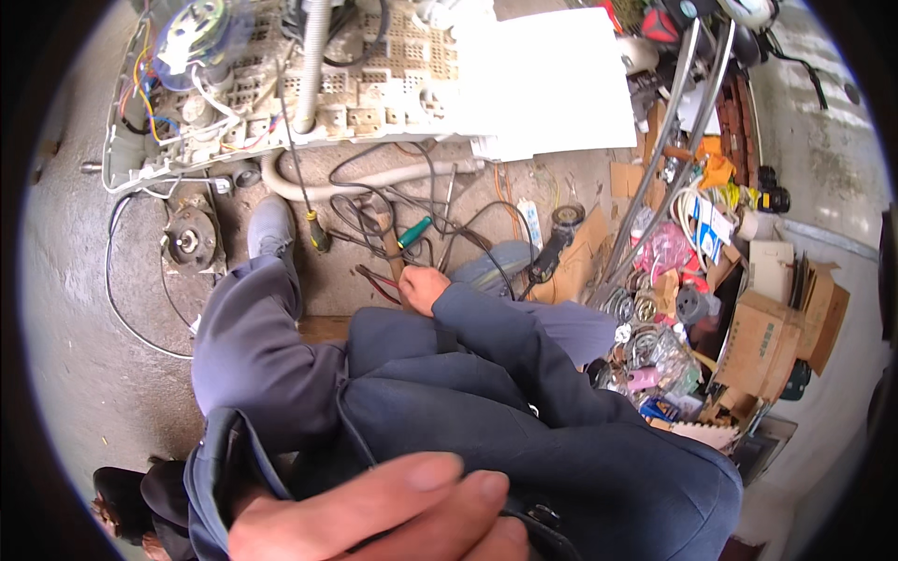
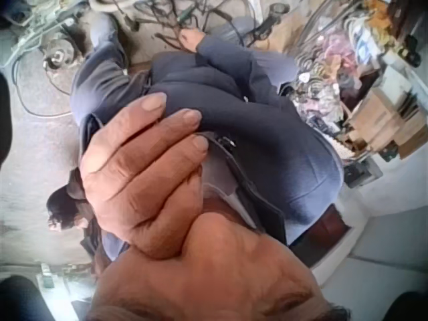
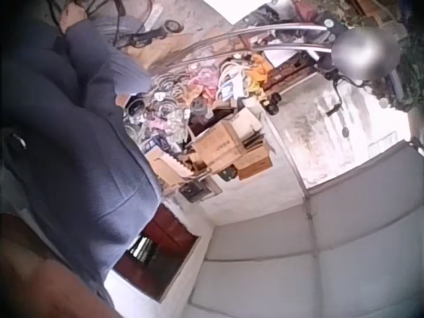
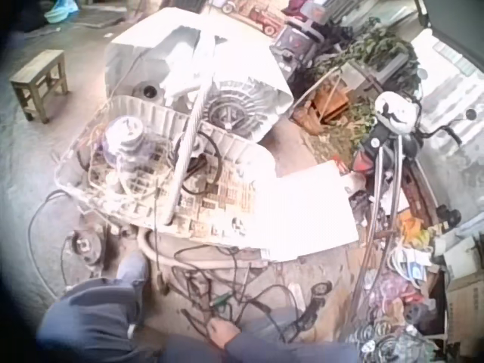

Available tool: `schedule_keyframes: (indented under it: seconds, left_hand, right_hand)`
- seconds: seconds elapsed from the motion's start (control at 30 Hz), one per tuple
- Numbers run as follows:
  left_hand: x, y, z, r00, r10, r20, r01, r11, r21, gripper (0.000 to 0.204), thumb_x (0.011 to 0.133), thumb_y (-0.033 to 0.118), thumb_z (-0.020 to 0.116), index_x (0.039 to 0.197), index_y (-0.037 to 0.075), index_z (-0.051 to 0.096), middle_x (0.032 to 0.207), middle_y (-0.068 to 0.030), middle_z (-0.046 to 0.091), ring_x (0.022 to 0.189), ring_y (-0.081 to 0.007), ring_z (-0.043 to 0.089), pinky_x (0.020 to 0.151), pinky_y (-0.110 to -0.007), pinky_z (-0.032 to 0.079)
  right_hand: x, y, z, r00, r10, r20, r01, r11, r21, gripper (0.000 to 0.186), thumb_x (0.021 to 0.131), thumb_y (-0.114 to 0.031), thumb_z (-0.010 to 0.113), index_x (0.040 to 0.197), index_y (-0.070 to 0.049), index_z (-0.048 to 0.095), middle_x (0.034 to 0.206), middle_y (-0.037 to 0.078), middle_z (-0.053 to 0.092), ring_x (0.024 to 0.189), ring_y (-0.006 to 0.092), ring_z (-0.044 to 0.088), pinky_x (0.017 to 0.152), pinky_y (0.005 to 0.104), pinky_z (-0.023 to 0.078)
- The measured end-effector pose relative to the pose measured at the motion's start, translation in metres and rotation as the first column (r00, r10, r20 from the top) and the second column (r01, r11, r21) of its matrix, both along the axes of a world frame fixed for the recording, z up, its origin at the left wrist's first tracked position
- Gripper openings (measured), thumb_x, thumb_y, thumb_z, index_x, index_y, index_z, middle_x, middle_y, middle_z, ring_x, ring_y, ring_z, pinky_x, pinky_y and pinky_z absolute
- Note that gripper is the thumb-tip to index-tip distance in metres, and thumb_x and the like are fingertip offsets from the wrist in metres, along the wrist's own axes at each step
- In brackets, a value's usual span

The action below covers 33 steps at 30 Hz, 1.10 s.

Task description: The person uses pliers to adjust a small metal component on a disassembled appliance part, then picks up an angle grinder and briefly applies it to the same component before setting the tool down.

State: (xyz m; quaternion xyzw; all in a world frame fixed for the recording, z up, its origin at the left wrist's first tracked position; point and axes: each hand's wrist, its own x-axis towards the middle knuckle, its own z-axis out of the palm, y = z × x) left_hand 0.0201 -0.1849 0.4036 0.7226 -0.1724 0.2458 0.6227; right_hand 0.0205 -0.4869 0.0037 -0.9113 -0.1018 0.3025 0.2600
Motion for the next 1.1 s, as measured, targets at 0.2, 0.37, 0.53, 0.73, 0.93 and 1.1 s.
schedule_keyframes:
  seconds: [0.2,0.37,0.53,0.73,0.93,1.1]
  left_hand:
    - [0.012,-0.029,-0.043,0.905,-0.295,0.306,0.227,0.944,0.239,0.017,0.073,0.013,0.072,0.087,0.005,0.066,0.088,-0.0118,0.072,0.082,-0.0295,0.072,0.085,-0.047,0.060]
    - [0.032,-0.054,-0.080,0.959,-0.252,0.130,0.128,0.794,0.594,0.041,0.072,0.000,0.075,0.113,-0.001,0.072,0.088,-0.0089,0.070,0.077,-0.0222,0.069,0.085,-0.044,0.060]
    - [0.036,-0.036,-0.071,0.996,-0.070,-0.048,0.084,0.736,0.671,0.034,0.078,-0.002,0.072,0.112,-0.001,0.068,0.086,-0.0112,0.067,0.077,-0.0317,0.067,0.074,-0.043,0.055]
    - [0.035,-0.038,-0.083,0.917,-0.029,-0.399,0.387,0.318,0.866,0.026,0.089,0.011,0.068,0.113,0.003,0.060,0.085,-0.0118,0.063,0.084,-0.0325,0.066,0.080,-0.043,0.052]
    - [0.038,-0.042,-0.092,0.908,0.001,-0.418,0.412,0.166,0.896,0.030,0.089,0.019,0.073,0.112,0.005,0.060,0.095,-0.0132,0.069,0.095,-0.0336,0.069,0.086,-0.044,0.053]
    - [0.055,-0.080,-0.090,0.899,-0.077,-0.431,0.432,0.319,0.844,0.029,0.091,0.019,0.072,0.112,0.000,0.065,0.094,-0.0184,0.071,0.093,-0.0381,0.070,0.081,-0.047,0.054]
  right_hand:
    - [0.034,-0.072,0.016,0.776,-0.474,0.416,0.505,0.862,0.040,0.018,0.096,-0.022,0.065,0.093,-0.004,0.070,0.088,0.022,0.071,0.084,0.0412,0.070,0.076,0.0466,0.054]
    - [0.028,-0.258,0.011,0.316,-0.400,0.861,0.907,0.393,-0.150,0.023,0.087,-0.020,0.067,0.106,-0.008,0.072,0.107,0.018,0.071,0.104,0.0398,0.065,0.089,0.0522,0.053]
    - [0.021,-0.360,-0.057,0.232,-0.891,0.391,0.973,0.218,-0.081,0.058,0.086,-0.046,0.074,0.106,0.009,0.075,0.106,0.023,0.077,0.103,0.0348,0.074,0.090,0.0490,0.054]
    - [0.022,-0.335,-0.089,0.196,-0.980,0.036,0.980,0.197,0.035,0.034,0.089,-0.032,0.082,0.099,0.000,0.072,0.088,0.012,0.073,0.065,0.0249,0.068,0.052,0.0495,0.050]
    - [0.060,-0.300,0.012,-0.049,-0.725,-0.687,0.919,-0.302,0.253,0.027,0.088,-0.031,0.073,0.094,-0.009,0.060,0.077,0.008,0.064,0.061,0.0253,0.066,0.053,0.0395,0.056]
    - [0.027,-0.205,0.070,0.061,-0.732,-0.679,0.866,-0.300,0.400,0.034,0.087,-0.033,0.076,0.100,-0.006,0.060,0.080,0.013,0.067,0.063,0.0253,0.068,0.058,0.0361,0.059]
